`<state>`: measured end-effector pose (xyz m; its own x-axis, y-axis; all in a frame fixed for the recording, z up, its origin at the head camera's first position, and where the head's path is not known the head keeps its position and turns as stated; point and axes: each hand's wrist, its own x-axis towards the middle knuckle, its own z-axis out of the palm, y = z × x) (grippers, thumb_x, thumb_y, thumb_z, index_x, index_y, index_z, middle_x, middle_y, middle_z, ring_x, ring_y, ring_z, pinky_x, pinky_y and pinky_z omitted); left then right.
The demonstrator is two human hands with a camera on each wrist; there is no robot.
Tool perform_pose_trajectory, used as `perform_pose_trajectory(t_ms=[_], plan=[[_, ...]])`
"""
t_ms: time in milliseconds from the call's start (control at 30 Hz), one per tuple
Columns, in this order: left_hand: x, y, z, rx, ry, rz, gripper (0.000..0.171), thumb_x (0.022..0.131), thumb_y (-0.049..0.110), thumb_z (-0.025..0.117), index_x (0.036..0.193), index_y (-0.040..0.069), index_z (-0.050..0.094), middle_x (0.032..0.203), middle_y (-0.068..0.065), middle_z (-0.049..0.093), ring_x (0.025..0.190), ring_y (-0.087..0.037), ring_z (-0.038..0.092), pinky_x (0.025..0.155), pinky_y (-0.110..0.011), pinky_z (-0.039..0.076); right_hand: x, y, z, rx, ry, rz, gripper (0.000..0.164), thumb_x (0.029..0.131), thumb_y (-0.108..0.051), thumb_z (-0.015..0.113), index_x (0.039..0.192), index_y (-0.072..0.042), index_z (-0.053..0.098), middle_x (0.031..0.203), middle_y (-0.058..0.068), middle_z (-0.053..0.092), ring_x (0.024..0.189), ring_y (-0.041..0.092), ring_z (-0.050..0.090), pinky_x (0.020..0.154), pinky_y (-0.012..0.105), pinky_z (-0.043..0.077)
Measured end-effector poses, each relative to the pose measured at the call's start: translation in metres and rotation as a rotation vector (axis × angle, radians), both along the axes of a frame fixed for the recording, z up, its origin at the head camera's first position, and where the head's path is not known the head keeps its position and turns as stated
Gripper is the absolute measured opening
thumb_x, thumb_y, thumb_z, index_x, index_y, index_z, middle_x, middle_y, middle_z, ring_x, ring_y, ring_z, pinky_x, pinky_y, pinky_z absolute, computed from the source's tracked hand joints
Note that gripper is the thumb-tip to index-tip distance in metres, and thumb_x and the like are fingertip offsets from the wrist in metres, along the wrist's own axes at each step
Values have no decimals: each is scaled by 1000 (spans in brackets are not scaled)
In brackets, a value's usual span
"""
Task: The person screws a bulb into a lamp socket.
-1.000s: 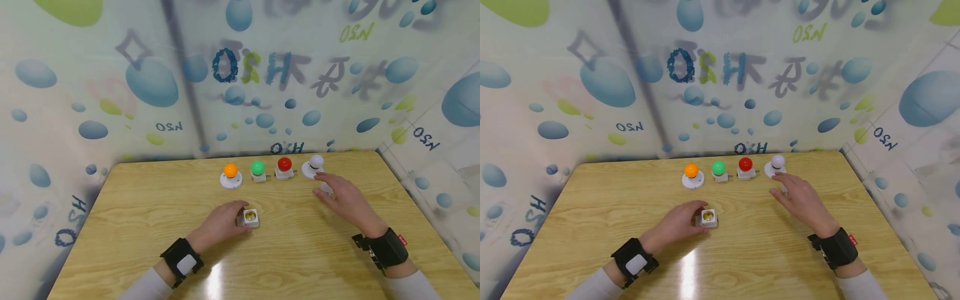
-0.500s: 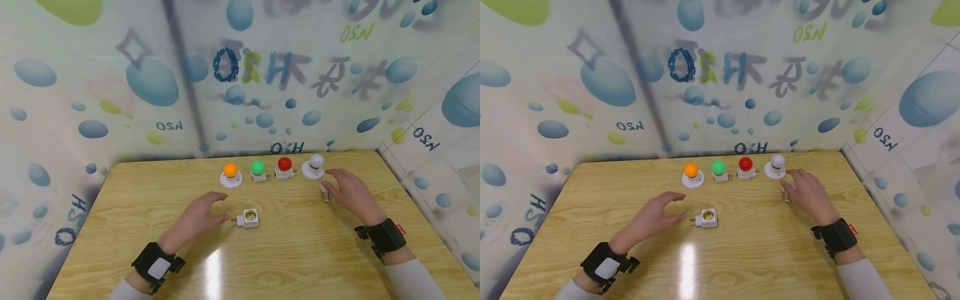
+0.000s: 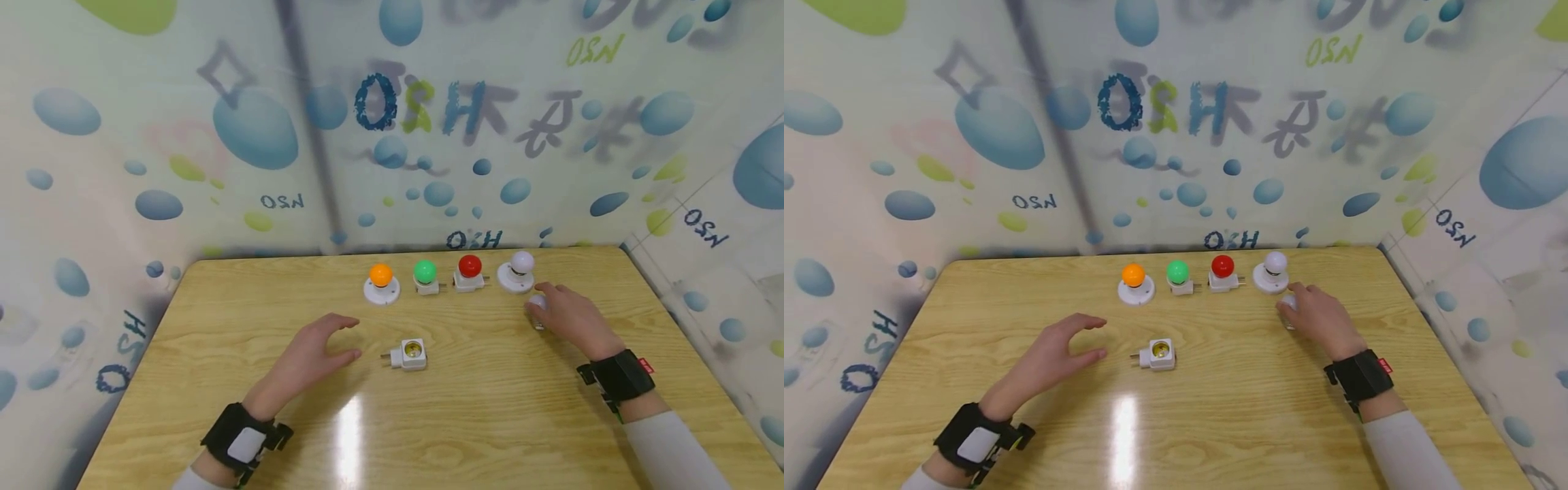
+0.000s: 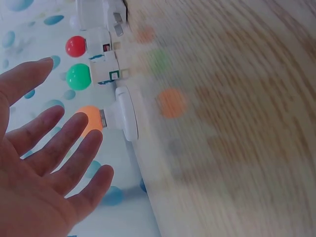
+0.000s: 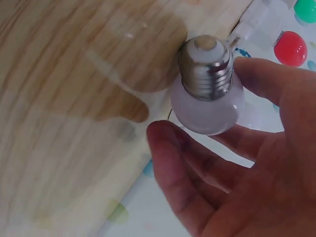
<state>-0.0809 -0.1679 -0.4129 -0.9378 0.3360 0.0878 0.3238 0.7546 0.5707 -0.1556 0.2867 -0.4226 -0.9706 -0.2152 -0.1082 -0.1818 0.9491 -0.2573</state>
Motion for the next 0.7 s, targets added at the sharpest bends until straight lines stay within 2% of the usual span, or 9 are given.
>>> perform_pose_trajectory(t_ms=[167, 267, 367, 533, 700], plan=[[0, -1, -3, 12, 9, -23, 50, 82, 32, 74, 126, 9, 62, 125, -4, 61, 114, -23, 56, 94, -43, 46, -4, 0, -1, -32, -35, 8, 57, 95, -40, 55, 126, 8, 56, 112, 26, 62, 94, 36, 59, 78, 55, 47], [-1, 3, -3, 22, -4, -42, 52, 82, 32, 74, 127, 10, 62, 126, -4, 61, 115, -22, 55, 95, -42, 45, -1, 0, 3, -90, -3, 18, 53, 95, -37, 57, 123, 9, 57, 105, 23, 63, 83, 29, 58, 68, 46, 48], [-2, 10, -3, 27, -5, -57, 53, 81, 33, 75, 127, 10, 62, 127, -4, 60, 116, -22, 54, 97, -42, 44, 5, -4, 12, -142, 73, 47, 51, 96, -36, 56, 124, 6, 57, 103, 21, 62, 78, 25, 56, 63, 40, 46], [-2, 27, -7, 65, -3, -66, 54, 79, 30, 78, 125, 9, 62, 127, -5, 58, 117, -25, 52, 98, -44, 42, 21, -21, 29, -212, 178, 98, 50, 96, -35, 58, 131, 1, 54, 114, 18, 57, 86, 25, 55, 69, 41, 46], [-2, 44, -12, 69, -49, -130, 58, 79, 32, 77, 129, 7, 59, 128, -6, 56, 117, -25, 51, 98, -42, 41, 33, -42, 41, -284, 183, 116, 55, 93, -31, 63, 135, 0, 47, 124, 18, 53, 97, 27, 55, 79, 46, 50]])
